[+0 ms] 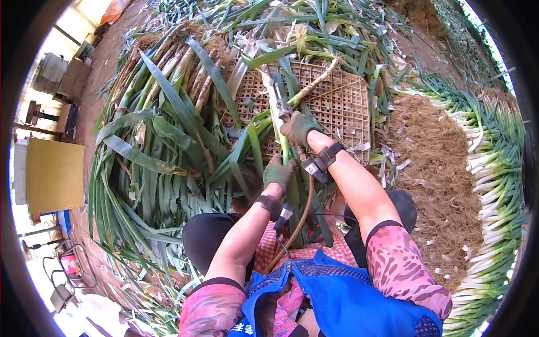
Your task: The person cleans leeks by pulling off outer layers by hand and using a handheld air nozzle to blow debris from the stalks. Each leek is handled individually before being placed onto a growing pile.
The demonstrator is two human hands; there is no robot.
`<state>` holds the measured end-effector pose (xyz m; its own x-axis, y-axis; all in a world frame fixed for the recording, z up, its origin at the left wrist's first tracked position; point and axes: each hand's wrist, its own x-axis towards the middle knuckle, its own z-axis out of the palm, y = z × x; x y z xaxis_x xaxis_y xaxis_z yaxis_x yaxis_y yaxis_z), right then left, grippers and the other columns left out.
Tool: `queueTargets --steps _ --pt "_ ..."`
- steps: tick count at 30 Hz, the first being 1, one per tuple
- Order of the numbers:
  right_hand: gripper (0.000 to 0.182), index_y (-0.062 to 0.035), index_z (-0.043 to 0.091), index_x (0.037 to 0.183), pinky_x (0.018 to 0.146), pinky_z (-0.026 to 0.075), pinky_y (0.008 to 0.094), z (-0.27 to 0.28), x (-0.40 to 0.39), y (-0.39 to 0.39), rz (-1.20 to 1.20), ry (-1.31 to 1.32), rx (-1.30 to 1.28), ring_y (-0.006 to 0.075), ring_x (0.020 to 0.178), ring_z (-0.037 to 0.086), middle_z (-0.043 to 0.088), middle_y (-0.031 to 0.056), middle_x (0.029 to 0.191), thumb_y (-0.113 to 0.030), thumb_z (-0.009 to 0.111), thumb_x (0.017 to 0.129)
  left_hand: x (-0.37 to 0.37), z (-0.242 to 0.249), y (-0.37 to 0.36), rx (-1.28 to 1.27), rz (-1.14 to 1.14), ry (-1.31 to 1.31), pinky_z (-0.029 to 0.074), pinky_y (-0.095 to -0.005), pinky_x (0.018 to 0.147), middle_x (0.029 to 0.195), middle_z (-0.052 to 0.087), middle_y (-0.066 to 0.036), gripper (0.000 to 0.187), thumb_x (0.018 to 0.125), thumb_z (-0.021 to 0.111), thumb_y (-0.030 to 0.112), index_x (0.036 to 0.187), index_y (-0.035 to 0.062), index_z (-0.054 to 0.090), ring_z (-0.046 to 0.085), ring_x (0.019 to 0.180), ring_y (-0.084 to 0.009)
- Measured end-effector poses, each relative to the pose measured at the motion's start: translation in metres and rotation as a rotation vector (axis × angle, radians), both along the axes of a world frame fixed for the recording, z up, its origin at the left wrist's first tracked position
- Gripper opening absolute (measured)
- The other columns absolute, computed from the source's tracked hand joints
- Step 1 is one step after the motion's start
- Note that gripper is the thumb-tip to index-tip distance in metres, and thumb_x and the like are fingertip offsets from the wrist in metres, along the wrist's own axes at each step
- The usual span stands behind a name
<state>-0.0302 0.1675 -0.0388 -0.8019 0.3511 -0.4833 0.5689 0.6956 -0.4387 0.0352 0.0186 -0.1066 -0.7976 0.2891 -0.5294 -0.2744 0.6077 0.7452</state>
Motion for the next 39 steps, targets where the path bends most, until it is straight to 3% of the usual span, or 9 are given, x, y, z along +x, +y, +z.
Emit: queueTargets --steps 3,7,11,15,25,26,29,34,39 --pt "0.042 0.0031 0.07 0.107 0.085 0.057 0.0421 0.008 0.012 -0.009 0.257 -0.058 0.041 0.0374 0.096 0.071 0.071 0.025 0.1 -0.031 0.066 0.082 0.003 -0.011 0.001 0.036 0.041 -0.005 0.053 -0.0434 0.083 0.099 0.073 -0.019 0.043 0.082 0.073 0.039 0.11 0.0069 0.068 0.071 0.094 -0.0328" --pt "0.044 0.0005 0.066 0.115 0.094 0.054 0.043 0.066 0.08 -0.033 -0.019 -0.147 -0.285 0.0408 0.106 0.068 0.069 0.0282 0.11 -0.031 0.063 0.085 -0.016 -0.068 -0.003 0.388 0.252 -0.007 0.054 -0.0365 0.075 0.089 0.073 -0.015 0.041 0.082 0.077 0.032 0.107 0.0016 0.067 0.068 0.083 -0.0184" --pt "0.054 0.005 0.057 0.123 0.1 0.05 0.0474 0.067 0.141 -0.033 0.04 -0.266 -0.105 0.0433 0.114 0.063 0.066 0.032 0.116 -0.034 0.06 0.086 -0.03 -0.022 -0.003 0.671 0.354 0.028 0.055 -0.0306 0.084 0.117 0.068 -0.01 0.057 0.086 0.075 0.015 0.137 0.0017 0.053 0.066 0.095 -0.0171" --pt "0.059 0.0028 0.053 0.126 0.093 0.052 0.0481 0.061 0.148 -0.018 -0.031 -0.229 -0.088 0.0457 0.108 0.065 0.067 0.0324 0.112 -0.035 0.063 0.081 -0.022 0.006 0.001 0.673 0.317 -0.248 0.055 -0.0281 0.078 0.107 0.07 -0.006 0.053 0.088 0.074 0.013 0.136 0.0031 0.056 0.066 0.09 -0.0139" --pt "0.042 0.0116 0.069 0.098 0.08 0.059 0.0442 0.023 0.037 -0.003 -0.019 -0.105 -0.075 0.034 0.089 0.074 0.071 0.0307 0.091 -0.028 0.063 0.084 -0.002 -0.013 0.001 0.625 0.2 -0.322 0.057 -0.0308 0.08 0.111 0.069 -0.007 0.044 0.094 0.07 0.018 0.133 0.0054 0.056 0.067 0.091 -0.0154" --pt "0.036 0.0071 0.07 0.102 0.078 0.06 0.044 0.015 0.02 -0.002 0.062 -0.121 -0.012 0.0317 0.089 0.075 0.073 0.0248 0.092 -0.025 0.063 0.086 -0.001 -0.015 0.0 0.617 0.198 -0.338 0.057 -0.0311 0.081 0.111 0.069 -0.007 0.044 0.094 0.069 0.019 0.134 0.0054 0.056 0.066 0.091 -0.0156" --pt "0.025 -0.0047 0.074 0.106 0.081 0.06 0.0443 0.009 -0.028 0.007 1.114 -0.224 0.552 0.0338 0.094 0.074 0.075 0.018 0.096 -0.02 0.062 0.09 0.001 -0.004 -0.003 0.641 0.229 -0.379 0.056 -0.0317 0.077 0.105 0.069 -0.005 0.041 0.094 0.069 0.018 0.132 0.0064 0.058 0.065 0.089 -0.0142" --pt "0.036 -0.0034 0.075 0.108 0.091 0.057 0.0433 -0.002 -0.041 0.009 0.112 -0.067 0.188 0.0382 0.103 0.071 0.072 0.0249 0.108 -0.03 0.064 0.087 0.004 -0.004 -0.002 0.658 0.253 -0.361 0.054 -0.0311 0.076 0.102 0.069 -0.005 0.04 0.093 0.07 0.02 0.129 0.0063 0.059 0.064 0.087 -0.0134" --pt "0.048 -0.0002 0.069 0.118 0.097 0.053 0.0445 0.0 -0.026 0.006 -0.02 -0.059 0.143 0.0385 0.113 0.067 0.069 0.0277 0.116 -0.037 0.064 0.088 0.007 -0.009 0.0 0.536 0.189 -0.28 0.054 -0.0314 0.077 0.104 0.069 -0.007 0.042 0.092 0.07 0.02 0.13 0.0049 0.059 0.064 0.088 -0.0139"
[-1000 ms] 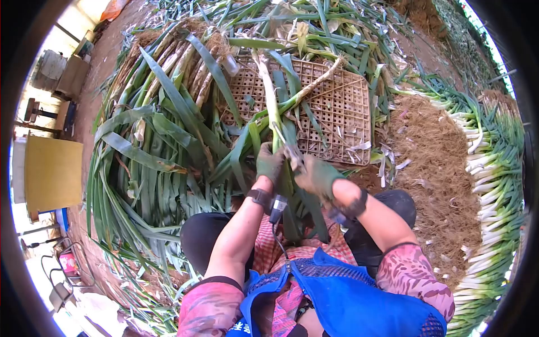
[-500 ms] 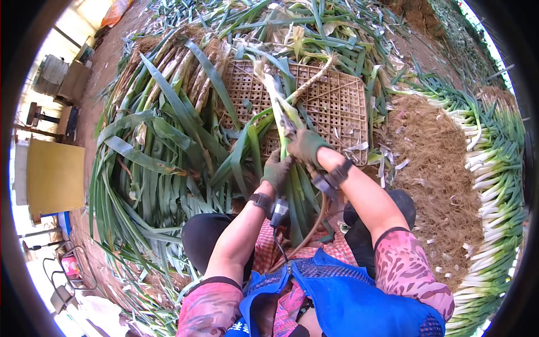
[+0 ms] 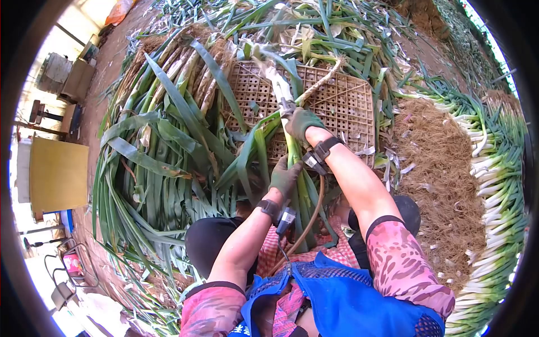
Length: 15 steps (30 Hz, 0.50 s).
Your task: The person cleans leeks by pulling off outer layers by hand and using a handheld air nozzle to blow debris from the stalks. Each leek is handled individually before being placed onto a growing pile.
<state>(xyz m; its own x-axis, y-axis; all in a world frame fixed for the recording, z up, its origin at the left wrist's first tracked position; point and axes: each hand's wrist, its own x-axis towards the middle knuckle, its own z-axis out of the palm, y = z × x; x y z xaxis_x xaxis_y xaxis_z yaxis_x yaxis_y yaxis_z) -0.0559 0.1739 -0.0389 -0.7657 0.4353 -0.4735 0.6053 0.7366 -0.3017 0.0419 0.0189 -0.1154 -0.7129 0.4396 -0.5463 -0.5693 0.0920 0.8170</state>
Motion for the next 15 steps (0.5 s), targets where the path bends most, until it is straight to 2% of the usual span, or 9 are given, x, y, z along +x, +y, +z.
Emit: queueTargets --steps 3,4,7,12,13,15 --pt "0.052 0.0002 0.064 0.123 0.099 0.051 0.0447 0.005 0.014 -0.001 0.025 -0.013 -0.003 0.0394 0.117 0.065 0.067 0.0284 0.12 -0.039 0.064 0.088 0.001 0.01 -0.001 -0.001 0.002 0.009 0.054 -0.0314 0.077 0.105 0.069 -0.008 0.041 0.092 0.069 0.02 0.129 0.0042 0.059 0.064 0.088 -0.0142" --pt "0.055 0.0008 0.06 0.127 0.1 0.05 0.0449 0.022 0.021 -0.006 0.018 -0.041 -0.044 0.0407 0.119 0.063 0.065 0.0285 0.124 -0.039 0.064 0.088 0.003 0.011 0.001 0.007 0.006 0.014 0.054 -0.0313 0.077 0.105 0.069 -0.008 0.041 0.092 0.069 0.02 0.129 0.004 0.059 0.064 0.089 -0.0142" --pt "0.055 0.0 0.06 0.127 0.1 0.05 0.0455 0.002 0.036 -0.01 0.004 0.021 -0.013 0.0409 0.117 0.063 0.066 0.0283 0.121 -0.038 0.065 0.088 0.005 0.006 0.003 -0.021 -0.004 0.037 0.054 -0.0311 0.079 0.104 0.069 -0.007 0.039 0.093 0.069 0.02 0.126 0.0042 0.059 0.064 0.089 -0.0144" --pt "0.051 0.0001 0.062 0.124 0.094 0.054 0.0443 -0.006 0.079 -0.001 -0.225 0.038 -0.166 0.0393 0.106 0.069 0.068 0.0281 0.116 -0.032 0.062 0.085 0.013 -0.011 0.01 0.083 -0.049 0.017 0.056 -0.0338 0.081 0.11 0.068 -0.008 0.037 0.095 0.063 0.015 0.13 0.0053 0.056 0.067 0.094 -0.0181" --pt "0.053 -0.0008 0.063 0.123 0.093 0.054 0.044 0.004 0.096 -0.005 -0.191 0.077 -0.191 0.0387 0.107 0.068 0.068 0.0281 0.115 -0.035 0.067 0.083 0.015 -0.019 0.012 0.115 -0.049 -0.006 0.057 -0.0337 0.082 0.11 0.068 -0.008 0.036 0.096 0.062 0.014 0.131 0.0055 0.055 0.067 0.094 -0.0181" --pt "0.057 -0.0017 0.063 0.122 0.092 0.054 0.0437 -0.033 0.122 0.007 -0.132 0.156 -0.224 0.0385 0.108 0.068 0.068 0.0277 0.116 -0.039 0.073 0.08 0.014 -0.03 0.012 0.208 -0.018 -0.105 0.057 -0.0321 0.084 0.11 0.068 -0.007 0.033 0.098 0.057 0.009 0.131 0.0066 0.056 0.066 0.097 -0.017"
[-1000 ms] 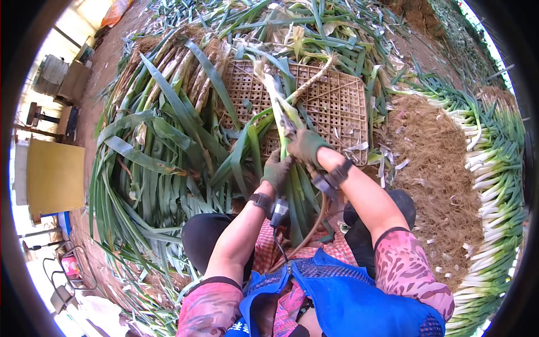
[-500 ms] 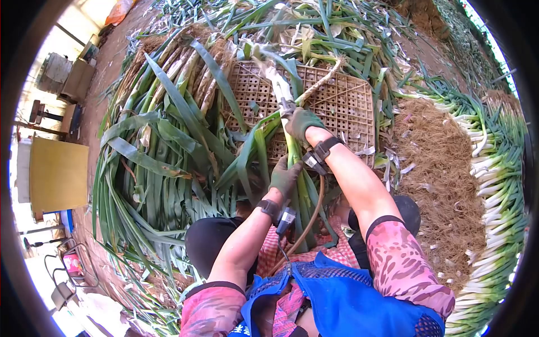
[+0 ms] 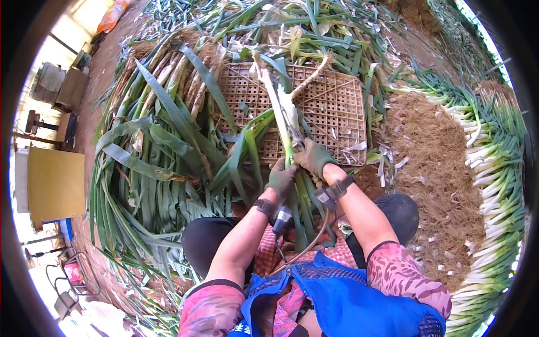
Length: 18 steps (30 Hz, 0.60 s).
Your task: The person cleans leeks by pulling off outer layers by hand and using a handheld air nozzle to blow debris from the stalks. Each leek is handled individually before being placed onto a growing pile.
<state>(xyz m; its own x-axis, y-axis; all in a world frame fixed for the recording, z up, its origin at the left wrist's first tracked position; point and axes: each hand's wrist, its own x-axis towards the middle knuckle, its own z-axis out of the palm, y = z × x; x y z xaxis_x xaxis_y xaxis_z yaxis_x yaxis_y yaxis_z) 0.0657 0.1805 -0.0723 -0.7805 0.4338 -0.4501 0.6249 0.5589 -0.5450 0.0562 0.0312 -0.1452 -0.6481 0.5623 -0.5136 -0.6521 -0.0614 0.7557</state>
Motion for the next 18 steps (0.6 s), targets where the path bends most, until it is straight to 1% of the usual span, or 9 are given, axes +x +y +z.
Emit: queueTargets --steps 5,8,9,10,11,12,14,16,18 --pt "0.034 0.0026 0.065 0.111 0.071 0.053 0.0298 -0.02 0.01 0.015 -0.307 0.322 -0.696 0.0144 0.08 0.063 0.068 0.0063 0.092 -0.013 0.072 0.082 -0.005 0.037 0.012 0.035 -0.309 0.291 0.054 -0.0268 0.087 0.117 0.068 -0.007 0.039 0.097 0.066 0.018 0.132 0.0054 0.058 0.066 0.101 -0.0162" --pt "0.042 0.0059 0.061 0.113 0.072 0.055 0.0336 0.002 0.018 0.035 -0.346 0.485 -0.782 0.0195 0.08 0.065 0.068 0.0112 0.094 -0.014 0.075 0.079 -0.049 0.087 0.013 -0.205 -0.673 0.408 0.052 -0.0269 0.089 0.12 0.069 -0.009 0.043 0.093 0.073 0.029 0.129 0.0069 0.064 0.066 0.102 -0.0159" --pt "0.04 0.0042 0.061 0.112 0.072 0.055 0.0329 0.027 0.021 0.046 -0.329 0.338 -0.625 0.0192 0.081 0.064 0.068 0.0101 0.094 -0.013 0.074 0.079 -0.073 0.089 0.017 -0.261 -0.74 0.523 0.052 -0.0303 0.09 0.114 0.07 -0.013 0.045 0.089 0.075 0.037 0.122 0.0078 0.068 0.067 0.1 -0.0199" --pt "0.037 0.0022 0.061 0.111 0.071 0.054 0.0326 0.028 0.024 0.055 -0.378 0.438 -0.55 0.0194 0.08 0.064 0.068 0.009 0.093 -0.013 0.074 0.079 -0.086 0.063 0.014 -0.499 -0.407 1.116 0.053 -0.0331 0.09 0.108 0.07 -0.015 0.046 0.087 0.074 0.041 0.118 0.0075 0.07 0.068 0.098 -0.0245" --pt "0.037 0.002 0.061 0.11 0.071 0.054 0.0326 0.04 0.028 0.064 -0.397 0.464 -0.468 0.0198 0.079 0.064 0.068 0.0087 0.093 -0.013 0.074 0.079 -0.098 0.092 0.007 -0.666 -0.287 1.168 0.051 -0.0393 0.097 0.112 0.069 -0.015 0.051 0.086 0.072 0.043 0.122 0.007 0.067 0.064 0.108 -0.0303" --pt "0.037 0.0017 0.06 0.11 0.071 0.054 0.0325 0.053 0.032 0.076 -0.415 0.492 -0.38 0.0202 0.079 0.064 0.068 0.0084 0.092 -0.013 0.074 0.079 -0.114 0.074 -0.002 -0.989 -0.239 1.238 0.046 -0.0447 0.104 0.128 0.063 -0.015 0.062 0.085 0.071 0.047 0.133 0.0089 0.059 0.056 0.124 -0.0325" --pt "0.04 0.0022 0.059 0.111 0.071 0.054 0.0333 0.058 0.039 0.108 -0.404 0.459 -0.261 0.0195 0.078 0.064 0.067 0.0082 0.091 -0.012 0.075 0.078 -0.129 0.049 -0.023 -1.345 -0.461 1.112 0.035 -0.0464 0.114 0.154 0.042 -0.013 0.084 0.082 0.073 0.045 0.151 0.0119 0.039 0.043 0.141 -0.0309" --pt "0.037 0.0009 0.055 0.114 0.067 0.053 0.0337 0.059 0.041 0.125 -0.452 0.616 -0.305 0.0169 0.072 0.059 0.065 0.0065 0.089 -0.005 0.072 0.081 -0.115 0.062 -0.021 -1.524 -0.541 0.935 0.044 -0.045 0.108 0.143 0.055 -0.012 0.079 0.079 0.075 0.045 0.145 0.0108 0.048 0.053 0.132 -0.0306" --pt "0.036 0.001 0.054 0.114 0.066 0.053 0.0331 0.058 0.048 0.141 -0.516 0.625 -0.375 0.0167 0.073 0.06 0.065 0.0065 0.09 -0.002 0.07 0.082 -0.123 0.064 -0.018 -1.376 -0.61 0.859 0.05 -0.0438 0.099 0.129 0.065 -0.012 0.071 0.078 0.076 0.043 0.137 0.0083 0.055 0.062 0.118 -0.0313"
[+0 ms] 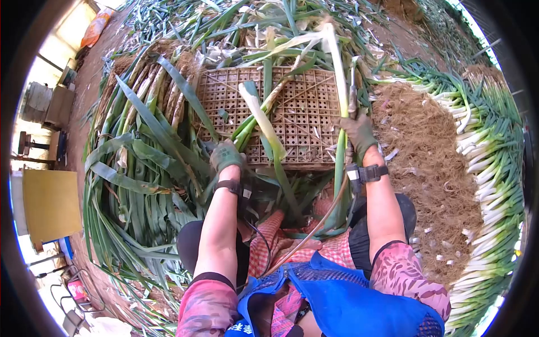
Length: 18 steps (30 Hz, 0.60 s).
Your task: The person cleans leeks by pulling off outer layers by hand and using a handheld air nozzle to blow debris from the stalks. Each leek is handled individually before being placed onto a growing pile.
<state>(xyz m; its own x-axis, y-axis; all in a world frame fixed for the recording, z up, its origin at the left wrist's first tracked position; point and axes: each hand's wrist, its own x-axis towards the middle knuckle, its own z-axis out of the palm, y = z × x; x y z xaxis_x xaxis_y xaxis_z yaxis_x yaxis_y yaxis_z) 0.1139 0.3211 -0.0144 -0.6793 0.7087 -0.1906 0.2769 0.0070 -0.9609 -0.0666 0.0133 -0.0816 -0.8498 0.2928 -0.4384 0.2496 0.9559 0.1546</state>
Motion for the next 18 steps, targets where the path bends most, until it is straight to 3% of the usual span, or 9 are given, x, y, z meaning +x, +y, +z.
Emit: queueTargets --steps 1,3,4,6,8,10,12,15,18 --pt "0.04 0.0012 0.055 0.115 0.071 0.054 0.0352 -0.017 0.003 0.017 0.014 0.031 0.137 0.0212 0.079 0.066 0.068 0.0116 0.093 -0.009 0.074 0.081 0.0 0.0 0.0 0.041 -0.014 -0.075 0.053 -0.0432 0.095 0.121 0.069 -0.013 0.067 0.078 0.076 0.042 0.133 0.0071 0.059 0.067 0.111 -0.0317" --pt "0.043 0.0016 0.055 0.118 0.072 0.057 0.0348 -0.044 -0.003 0.044 0.067 -0.343 0.321 0.0228 0.08 0.068 0.069 0.0132 0.098 -0.016 0.075 0.085 0.012 0.006 0.01 0.087 -0.028 -0.286 0.056 -0.0402 0.085 0.106 0.072 -0.012 0.058 0.079 0.076 0.04 0.124 0.0044 0.065 0.07 0.095 -0.0295" --pt "0.046 0.001 0.055 0.12 0.076 0.057 0.0369 -0.032 -0.004 0.033 0.09 -0.542 0.371 0.025 0.082 0.069 0.07 0.015 0.1 -0.022 0.075 0.086 0.018 0.009 0.017 0.112 -0.035 -0.389 0.057 -0.0387 0.08 0.098 0.074 -0.012 0.054 0.079 0.076 0.039 0.119 0.0031 0.068 0.072 0.087 -0.0284" --pt "0.054 0.0019 0.056 0.122 0.086 0.056 0.0402 -0.015 -0.01 0.005 0.151 -0.847 0.445 0.0291 0.088 0.07 0.071 0.0167 0.098 -0.034 0.074 0.086 0.039 0.003 0.02 0.513 0.301 -0.617 0.057 -0.0357 0.076 0.098 0.073 -0.011 0.051 0.08 0.076 0.038 0.115 0.0012 0.068 0.07 0.084 -0.0234" --pt "0.053 0.0029 0.057 0.121 0.081 0.057 0.0397 -0.027 -0.005 -0.028 0.241 -0.735 0.488 0.0287 0.081 0.07 0.071 0.0154 0.092 -0.034 0.071 0.085 0.052 -0.016 0.018 0.779 0.512 -0.77 0.056 -0.0332 0.072 0.097 0.072 -0.011 0.049 0.081 0.076 0.036 0.113 -0.0001 0.069 0.069 0.082 -0.0196" --pt "0.048 0.0045 0.057 0.119 0.07 0.058 0.0383 -0.007 0.008 -0.084 0.437 -0.678 0.223 0.0251 0.073 0.069 0.07 0.013 0.086 -0.027 0.069 0.086 0.057 -0.048 0.015 0.912 0.584 -0.848 0.056 -0.0315 0.069 0.095 0.071 -0.01 0.047 0.083 0.075 0.035 0.112 -0.0007 0.068 0.068 0.08 -0.0169" --pt "0.044 0.0051 0.057 0.117 0.06 0.056 0.0358 -0.048 0.037 -0.13 0.428 -0.538 0.026 0.0204 0.066 0.068 0.067 0.0114 0.083 -0.022 0.07 0.085 0.057 -0.054 0.02 0.867 0.546 -0.74 0.057 -0.0332 0.07 0.096 0.072 -0.012 0.047 0.084 0.075 0.033 0.114 -0.0027 0.067 0.069 0.08 -0.0188" --pt "0.04 0.0065 0.056 0.111 0.057 0.055 0.0343 -0.02 0.053 -0.17 0.364 -0.545 -0.093 0.019 0.061 0.067 0.066 0.0111 0.08 -0.02 0.071 0.085 0.069 -0.038 0.026 0.883 0.487 -0.664 0.057 -0.0337 0.071 0.097 0.072 -0.013 0.046 0.084 0.074 0.029 0.115 -0.0034 0.066 0.069 0.08 -0.0194" --pt "0.038 0.0071 0.057 0.106 0.056 0.055 0.0343 -0.033 0.042 -0.166 0.302 -0.544 -0.012 0.0202 0.06 0.067 0.067 0.012 0.078 -0.021 0.071 0.084 0.076 -0.042 0.027 0.982 0.438 -0.804 0.057 -0.0324 0.068 0.099 0.071 -0.011 0.045 0.087 0.073 0.029 0.119 -0.0029 0.065 0.068 0.08 -0.0176"
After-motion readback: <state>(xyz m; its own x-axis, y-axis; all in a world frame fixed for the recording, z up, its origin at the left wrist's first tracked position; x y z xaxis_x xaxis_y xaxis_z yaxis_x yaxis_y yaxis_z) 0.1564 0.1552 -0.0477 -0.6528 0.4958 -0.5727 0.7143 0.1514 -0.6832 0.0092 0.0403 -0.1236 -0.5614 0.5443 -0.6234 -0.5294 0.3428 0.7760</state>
